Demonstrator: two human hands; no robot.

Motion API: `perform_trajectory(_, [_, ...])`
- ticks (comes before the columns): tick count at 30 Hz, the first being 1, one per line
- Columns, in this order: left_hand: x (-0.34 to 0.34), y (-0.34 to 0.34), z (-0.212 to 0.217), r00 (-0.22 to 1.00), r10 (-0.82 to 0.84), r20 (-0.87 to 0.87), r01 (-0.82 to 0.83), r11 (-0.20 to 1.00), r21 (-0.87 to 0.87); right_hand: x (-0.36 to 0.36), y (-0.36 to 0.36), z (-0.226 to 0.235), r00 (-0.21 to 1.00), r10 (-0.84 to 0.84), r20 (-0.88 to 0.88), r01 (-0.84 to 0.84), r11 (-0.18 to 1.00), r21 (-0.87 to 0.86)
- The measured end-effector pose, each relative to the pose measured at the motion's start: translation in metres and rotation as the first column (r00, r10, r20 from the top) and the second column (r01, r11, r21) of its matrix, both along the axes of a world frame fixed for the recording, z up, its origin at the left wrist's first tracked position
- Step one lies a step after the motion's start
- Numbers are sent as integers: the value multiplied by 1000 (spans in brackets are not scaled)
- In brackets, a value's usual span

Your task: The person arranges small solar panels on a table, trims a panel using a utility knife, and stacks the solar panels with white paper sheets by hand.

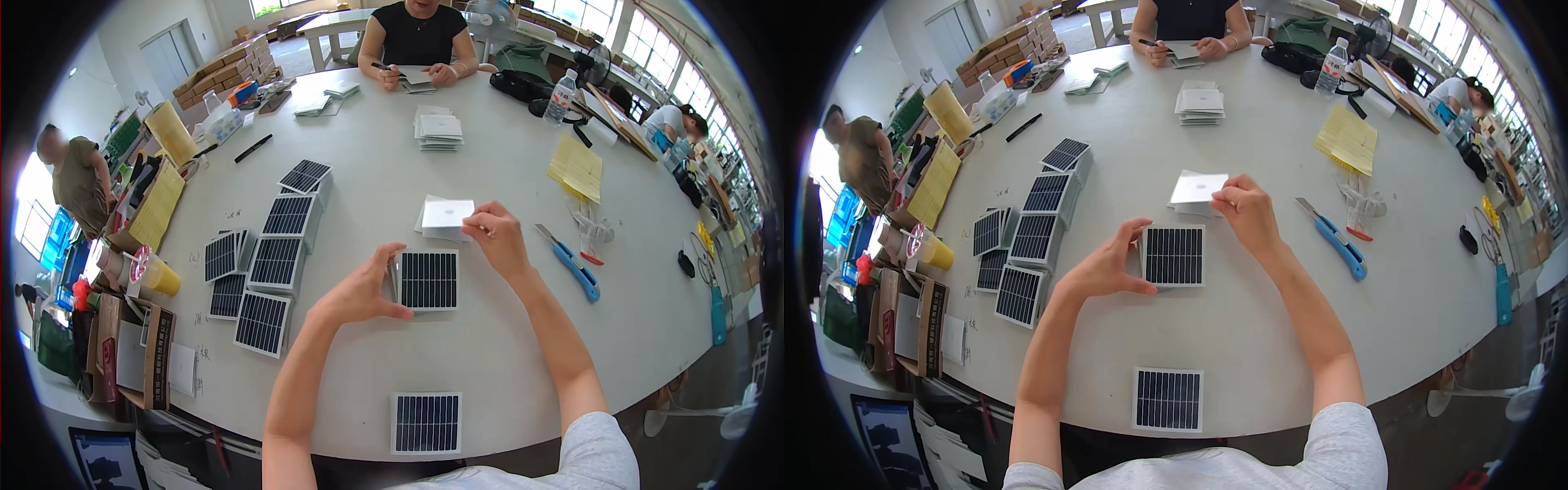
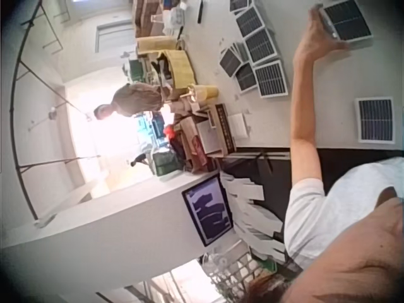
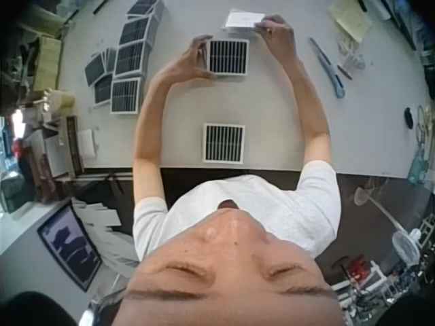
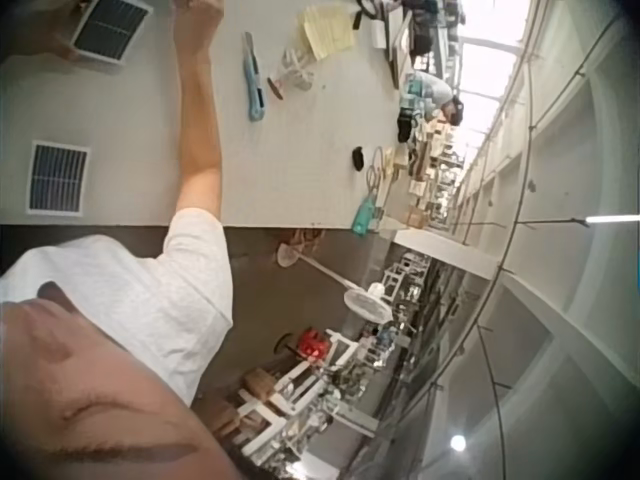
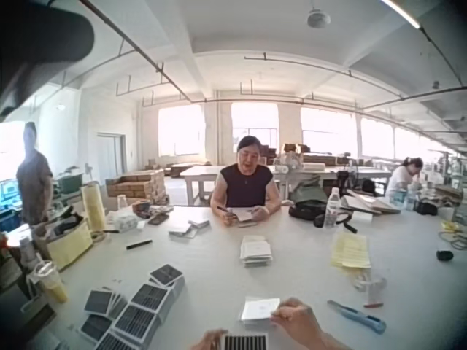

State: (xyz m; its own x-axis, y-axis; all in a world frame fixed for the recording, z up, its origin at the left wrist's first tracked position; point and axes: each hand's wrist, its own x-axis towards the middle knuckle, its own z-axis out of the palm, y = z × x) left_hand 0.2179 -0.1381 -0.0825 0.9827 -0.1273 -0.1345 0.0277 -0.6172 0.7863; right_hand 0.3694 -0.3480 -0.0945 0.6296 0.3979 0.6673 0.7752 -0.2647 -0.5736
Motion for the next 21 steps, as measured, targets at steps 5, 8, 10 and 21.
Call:
perform_trajectory(5, [-4, 3, -8, 999, 41, -3, -41, 997, -64, -16, 5, 11, 790, 167, -590, -295, 947, -128])
perform_trajectory(8, [-7, 6, -10, 989, 52, 135, -51, 999, -12, -19, 8, 27, 815, 172, -554, -144, 985, 93])
perform_trajectory(10, [-2, 2, -2, 998, 16, 69, -21, 997, 69, -8, 3, 25, 926, 136, -352, -78, 982, 172])
perform_trajectory(21, [-8, 0, -3, 990, 79, 116, -79, 997, -6, -15, -2, 32, 590, 208, -780, -293, 955, 33])
